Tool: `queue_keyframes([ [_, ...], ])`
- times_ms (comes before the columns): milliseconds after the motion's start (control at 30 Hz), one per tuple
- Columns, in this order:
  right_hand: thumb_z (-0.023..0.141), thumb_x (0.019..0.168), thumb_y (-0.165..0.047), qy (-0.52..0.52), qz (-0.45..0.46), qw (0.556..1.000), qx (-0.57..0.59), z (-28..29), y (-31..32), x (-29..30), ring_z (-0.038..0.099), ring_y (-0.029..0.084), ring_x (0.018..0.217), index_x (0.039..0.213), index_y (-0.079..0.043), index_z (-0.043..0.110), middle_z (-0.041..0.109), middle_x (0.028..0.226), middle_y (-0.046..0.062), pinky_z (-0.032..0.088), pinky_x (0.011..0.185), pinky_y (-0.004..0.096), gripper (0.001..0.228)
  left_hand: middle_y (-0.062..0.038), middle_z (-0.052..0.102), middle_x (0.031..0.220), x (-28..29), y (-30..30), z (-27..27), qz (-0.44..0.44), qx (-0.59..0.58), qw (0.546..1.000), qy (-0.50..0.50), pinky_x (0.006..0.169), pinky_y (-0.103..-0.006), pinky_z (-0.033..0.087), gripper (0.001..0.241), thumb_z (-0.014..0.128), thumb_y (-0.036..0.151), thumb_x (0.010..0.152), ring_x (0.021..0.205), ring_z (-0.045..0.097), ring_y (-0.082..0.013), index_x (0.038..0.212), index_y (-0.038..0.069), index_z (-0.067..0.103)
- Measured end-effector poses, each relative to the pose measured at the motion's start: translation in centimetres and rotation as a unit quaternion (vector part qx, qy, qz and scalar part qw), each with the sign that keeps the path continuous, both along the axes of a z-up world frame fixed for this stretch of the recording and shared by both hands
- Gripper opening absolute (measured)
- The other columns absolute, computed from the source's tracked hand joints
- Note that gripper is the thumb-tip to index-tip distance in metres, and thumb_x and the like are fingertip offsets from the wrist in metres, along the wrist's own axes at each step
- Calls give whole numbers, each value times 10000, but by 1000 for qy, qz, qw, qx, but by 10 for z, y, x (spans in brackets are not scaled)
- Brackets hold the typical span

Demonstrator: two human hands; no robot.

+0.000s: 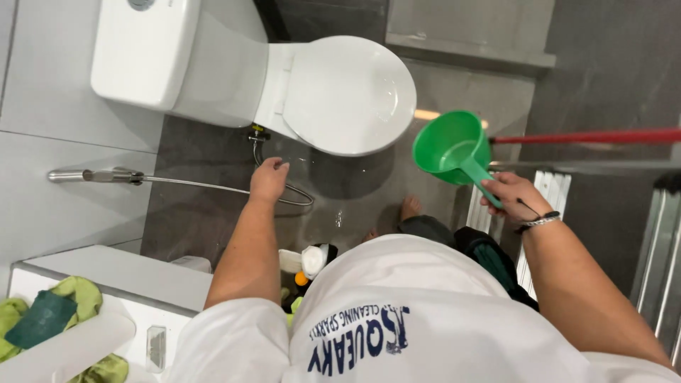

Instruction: Cleaning various parts of a bathroom including the toilet, floor, and sink area.

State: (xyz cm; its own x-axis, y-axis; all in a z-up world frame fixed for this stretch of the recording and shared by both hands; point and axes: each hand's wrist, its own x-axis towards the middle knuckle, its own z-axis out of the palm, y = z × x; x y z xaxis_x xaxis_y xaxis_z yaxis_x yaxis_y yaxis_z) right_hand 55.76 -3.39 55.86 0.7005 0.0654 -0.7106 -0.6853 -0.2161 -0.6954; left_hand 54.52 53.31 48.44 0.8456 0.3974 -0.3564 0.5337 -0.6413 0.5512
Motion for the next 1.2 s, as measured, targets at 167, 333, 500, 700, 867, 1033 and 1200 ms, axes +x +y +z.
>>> queue_keyframes([
  [167,643,987,-331,7,94,994,-53,-26,45,102,566,148,582,1114,-14,626,659,776,59,433,512,290,342,-197,700,1236,-12,40,-6,70,48,996,2,1008,-441,495,475,642,394,933,1184,642,-376,1266,59,684],
  [333,624,948,-308,41,206,978,4,-66,79,210,564,159,588,1244,-107,630,666,816,67,427,493,310,359,-202,681,1262,-46,55,-30,160,95,981,60,1016,-479,473,461,608,439,958,1205,603,-424,1267,107,691],
  [500,645,944,-209,118,325,938,18,-59,118,291,644,159,703,1512,-201,412,713,1007,79,512,572,298,614,-225,674,1280,-48,42,-45,189,133,970,76,1024,-477,489,470,617,398,937,1198,628,-413,1255,59,686],
  [700,597,933,-154,161,308,935,66,-143,146,340,634,145,694,1526,-209,471,706,1003,36,475,549,290,609,-178,706,1259,3,6,-10,185,96,968,141,1054,-448,501,463,604,404,930,1219,642,-374,1294,124,669],
  [867,616,952,-170,167,276,947,16,-183,155,337,621,196,685,1483,-207,543,695,973,84,483,543,327,538,-173,687,1287,70,23,26,141,72,971,177,1057,-443,494,479,616,399,929,1237,626,-363,1332,141,638],
  [1033,627,998,-351,6,432,865,-254,-345,132,343,740,230,775,1427,-144,549,612,976,24,599,683,363,483,-143,709,1238,122,74,-2,22,74,988,135,1037,-414,510,483,642,391,913,1199,646,-328,1311,117,641],
  [1200,665,963,-301,133,161,971,-114,-277,181,317,655,306,739,1273,2,635,656,952,211,606,593,426,435,-131,738,1159,161,118,-5,-50,46,984,162,1002,-392,535,476,657,361,918,1127,688,-301,1313,96,640],
])
